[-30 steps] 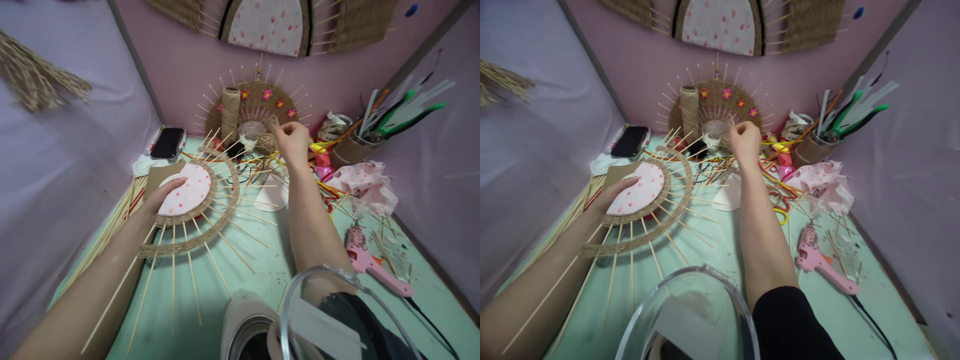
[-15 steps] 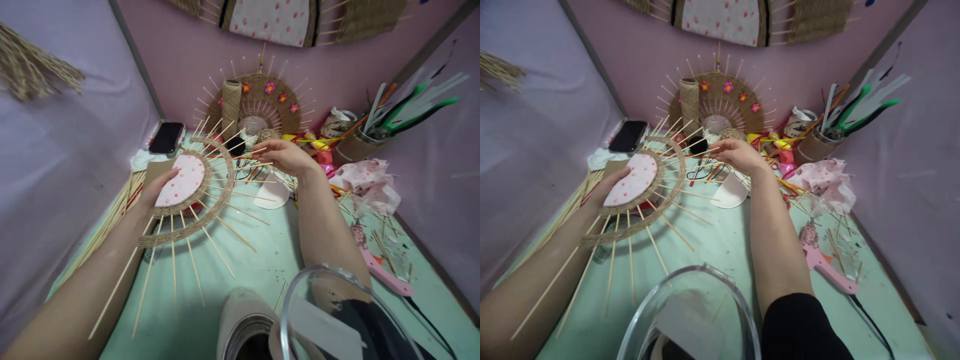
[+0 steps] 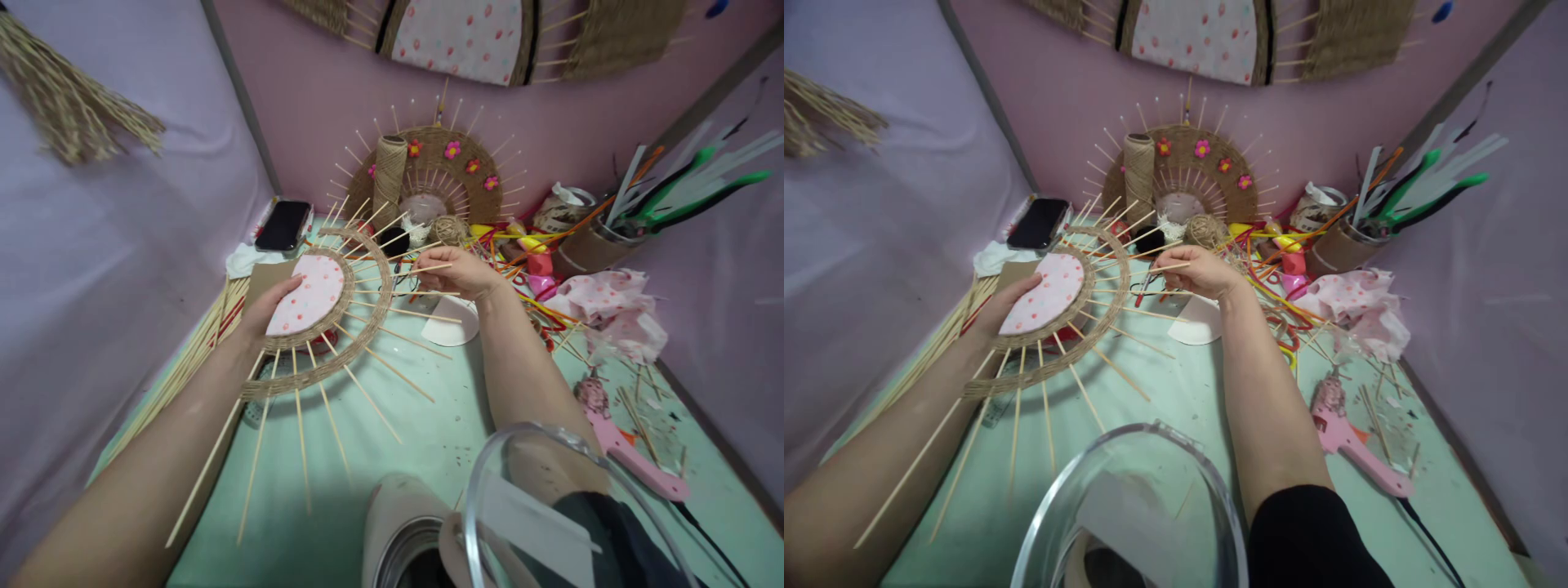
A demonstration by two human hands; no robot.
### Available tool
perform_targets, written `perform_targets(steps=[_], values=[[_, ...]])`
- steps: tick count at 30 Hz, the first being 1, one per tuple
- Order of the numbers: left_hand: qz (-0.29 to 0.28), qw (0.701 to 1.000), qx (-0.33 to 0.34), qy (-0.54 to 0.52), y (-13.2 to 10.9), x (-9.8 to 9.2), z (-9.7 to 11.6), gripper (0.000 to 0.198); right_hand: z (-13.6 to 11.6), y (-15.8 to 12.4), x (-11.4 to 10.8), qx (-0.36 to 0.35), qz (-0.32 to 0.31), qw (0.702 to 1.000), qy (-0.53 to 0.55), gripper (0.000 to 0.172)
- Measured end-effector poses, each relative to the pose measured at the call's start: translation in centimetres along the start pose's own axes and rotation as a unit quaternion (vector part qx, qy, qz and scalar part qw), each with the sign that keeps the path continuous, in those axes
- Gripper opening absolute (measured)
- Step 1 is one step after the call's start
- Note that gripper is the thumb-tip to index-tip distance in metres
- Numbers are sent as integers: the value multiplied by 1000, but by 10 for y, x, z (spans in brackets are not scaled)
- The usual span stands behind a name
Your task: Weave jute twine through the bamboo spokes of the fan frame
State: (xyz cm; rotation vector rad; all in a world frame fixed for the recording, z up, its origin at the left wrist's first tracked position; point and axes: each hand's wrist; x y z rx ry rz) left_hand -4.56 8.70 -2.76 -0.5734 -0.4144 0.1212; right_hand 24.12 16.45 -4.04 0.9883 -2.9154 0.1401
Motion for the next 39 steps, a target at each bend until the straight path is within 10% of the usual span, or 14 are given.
perform_targets(steps=[39], values=[[-1,999,-25,-29,7,-8,2,44,-4,-9,-32,-101,183,969,-129,25]])
Point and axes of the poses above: each hand's wrist, its own y-axis towards the middle knuckle, its own x-axis out of the palm, z = x × y, and after that the axes turned 3 degrees about -y, right-handed
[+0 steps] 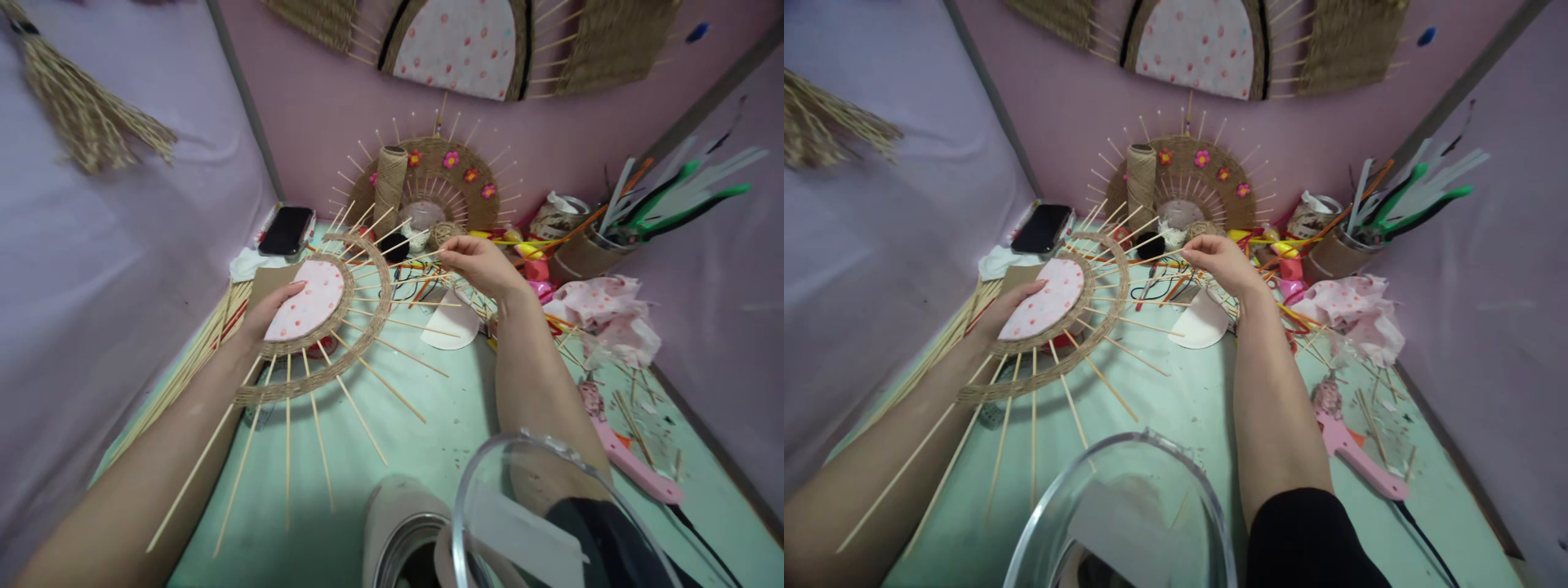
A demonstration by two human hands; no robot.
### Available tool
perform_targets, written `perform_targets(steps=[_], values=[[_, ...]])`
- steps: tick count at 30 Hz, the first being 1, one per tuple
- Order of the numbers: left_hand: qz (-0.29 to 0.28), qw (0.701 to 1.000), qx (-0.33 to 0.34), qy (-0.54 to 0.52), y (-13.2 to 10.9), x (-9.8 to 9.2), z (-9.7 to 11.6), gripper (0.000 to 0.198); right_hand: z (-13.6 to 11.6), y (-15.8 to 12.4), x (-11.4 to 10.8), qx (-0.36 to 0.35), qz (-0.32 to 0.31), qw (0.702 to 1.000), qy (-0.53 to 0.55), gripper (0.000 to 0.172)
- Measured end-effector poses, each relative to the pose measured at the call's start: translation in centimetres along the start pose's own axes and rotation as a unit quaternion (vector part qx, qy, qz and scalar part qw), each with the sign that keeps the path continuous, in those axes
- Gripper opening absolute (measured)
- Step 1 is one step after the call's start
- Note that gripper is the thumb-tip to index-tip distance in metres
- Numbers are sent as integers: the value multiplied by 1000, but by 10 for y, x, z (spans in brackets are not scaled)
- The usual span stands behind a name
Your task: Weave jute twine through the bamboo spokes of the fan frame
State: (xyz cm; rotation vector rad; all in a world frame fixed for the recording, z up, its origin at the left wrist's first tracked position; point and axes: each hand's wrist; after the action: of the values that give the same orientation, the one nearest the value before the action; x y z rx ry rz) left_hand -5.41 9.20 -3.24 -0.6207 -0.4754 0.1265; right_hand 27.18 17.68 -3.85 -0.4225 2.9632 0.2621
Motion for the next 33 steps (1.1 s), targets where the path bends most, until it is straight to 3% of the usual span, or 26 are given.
perform_targets(steps=[4,10,13,25,33], values=[[-9,1000,-23,12,-2,1,0,46,1,2,1,-42,1,999,0,18],[-12,1000,-19,8,-3,0,-2,44,-9,6,12,-91,124,986,-65,13],[-16,1000,-20,10,-2,-2,-4,43,-11,6,13,-105,152,980,-75,14],[-39,998,-55,7,-5,-2,-6,44,-1,9,13,-71,113,991,-16,18],[-66,996,-63,-6,-7,1,-13,47,3,16,57,-31,79,995,-61,28]])
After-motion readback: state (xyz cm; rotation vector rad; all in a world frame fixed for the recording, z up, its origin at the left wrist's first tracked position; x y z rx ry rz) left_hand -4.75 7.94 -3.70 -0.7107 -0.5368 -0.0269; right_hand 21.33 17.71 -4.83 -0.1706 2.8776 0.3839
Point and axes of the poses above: each hand's wrist, its own y-axis towards the middle knuckle, its own x-axis out of the palm, z = x × y, and after that the axes turned 3 degrees about -y, right-handed
